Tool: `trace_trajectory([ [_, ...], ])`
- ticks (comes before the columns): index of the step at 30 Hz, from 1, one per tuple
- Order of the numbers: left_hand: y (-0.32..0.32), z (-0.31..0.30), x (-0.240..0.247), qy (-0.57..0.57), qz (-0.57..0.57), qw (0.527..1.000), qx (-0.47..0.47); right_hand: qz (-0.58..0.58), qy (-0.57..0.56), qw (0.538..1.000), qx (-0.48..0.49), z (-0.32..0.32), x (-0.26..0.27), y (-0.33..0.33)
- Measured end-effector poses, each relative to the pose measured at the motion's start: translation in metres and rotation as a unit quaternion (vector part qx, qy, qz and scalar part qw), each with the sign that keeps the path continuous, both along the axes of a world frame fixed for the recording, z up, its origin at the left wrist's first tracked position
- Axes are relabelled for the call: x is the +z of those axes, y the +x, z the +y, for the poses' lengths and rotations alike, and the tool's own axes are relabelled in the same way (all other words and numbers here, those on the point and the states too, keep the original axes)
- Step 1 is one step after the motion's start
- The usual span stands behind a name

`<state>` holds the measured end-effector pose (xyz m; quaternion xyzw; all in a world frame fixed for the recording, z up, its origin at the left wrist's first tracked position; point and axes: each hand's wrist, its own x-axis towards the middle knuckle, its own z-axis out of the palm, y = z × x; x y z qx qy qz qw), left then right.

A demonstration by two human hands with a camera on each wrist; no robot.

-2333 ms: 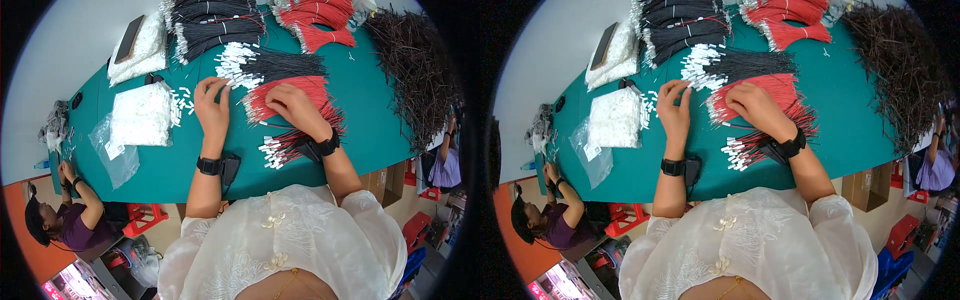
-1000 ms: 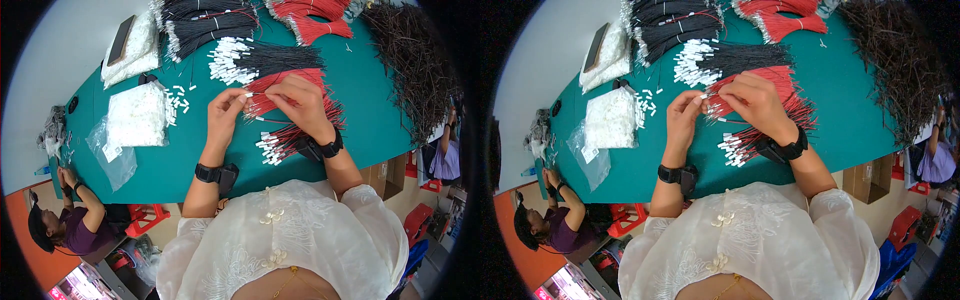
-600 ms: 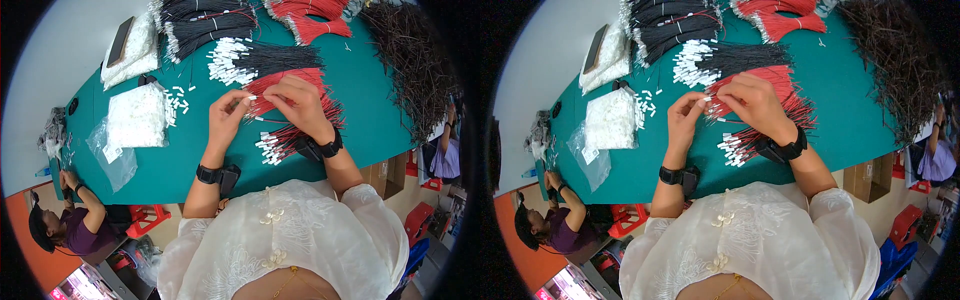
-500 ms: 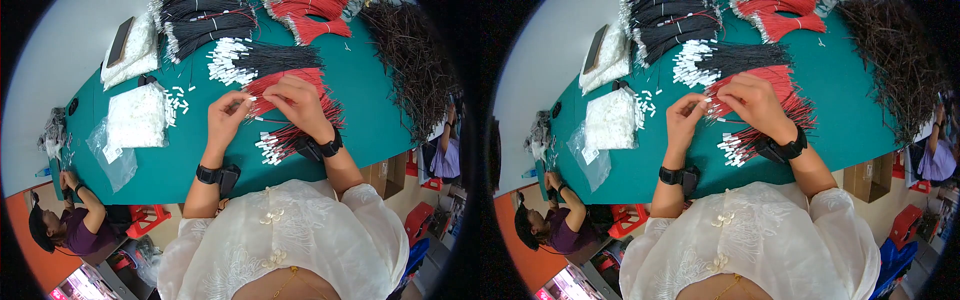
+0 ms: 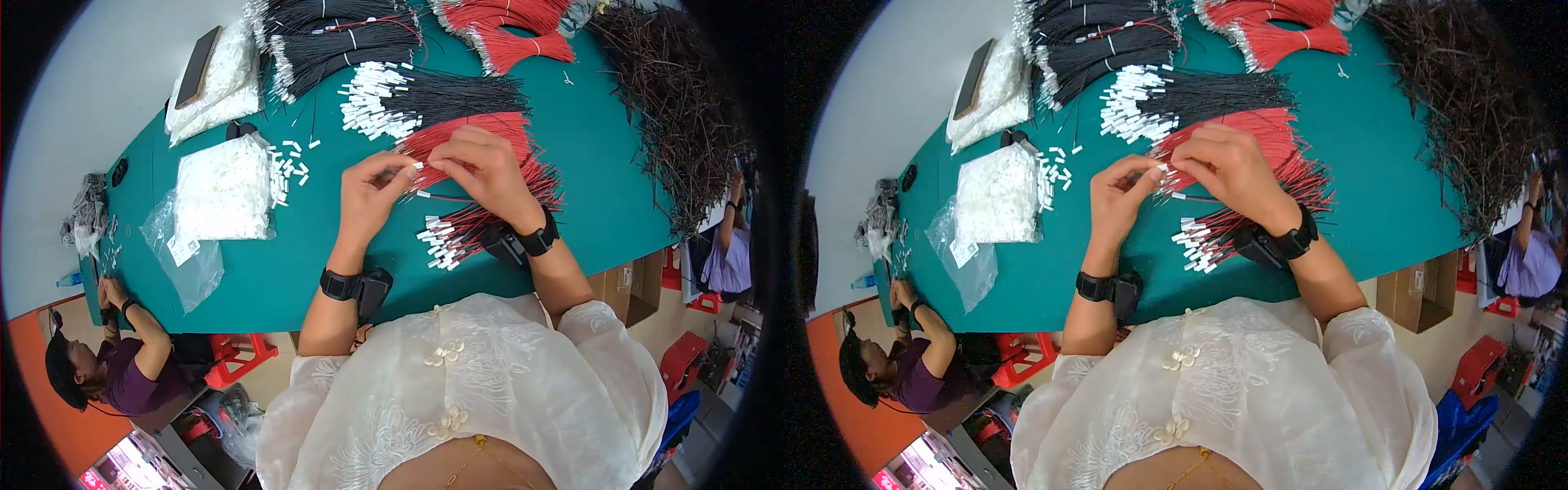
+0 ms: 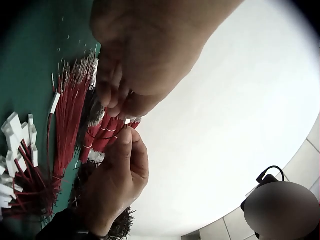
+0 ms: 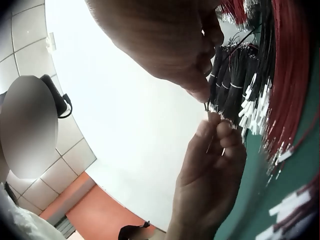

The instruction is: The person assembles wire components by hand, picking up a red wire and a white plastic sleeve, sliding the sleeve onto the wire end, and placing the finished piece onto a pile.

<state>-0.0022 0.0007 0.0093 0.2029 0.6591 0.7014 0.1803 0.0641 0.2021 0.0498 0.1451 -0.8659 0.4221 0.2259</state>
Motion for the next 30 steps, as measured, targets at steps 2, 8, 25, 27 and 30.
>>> trace_trajectory([
  [2,0.001,0.000,0.002,-0.002,-0.008,1.000,-0.004,0.001,-0.005,1.000,-0.005,0.000,-0.003,0.000],
  [8,0.003,0.002,0.004,-0.001,-0.026,1.000,-0.009,0.001,-0.007,1.000,-0.006,0.001,-0.006,-0.001],
  [25,-0.009,-0.011,0.006,-0.002,0.054,0.994,0.097,-0.008,0.071,0.997,-0.008,0.026,0.003,0.000],
  [27,-0.004,-0.008,0.016,-0.088,0.184,0.978,0.045,-0.084,0.068,0.994,-0.029,0.033,0.020,0.006],
  [30,0.000,-0.002,0.012,-0.144,0.307,0.941,-0.015,-0.225,0.148,0.963,-0.016,0.049,0.031,0.009],
])
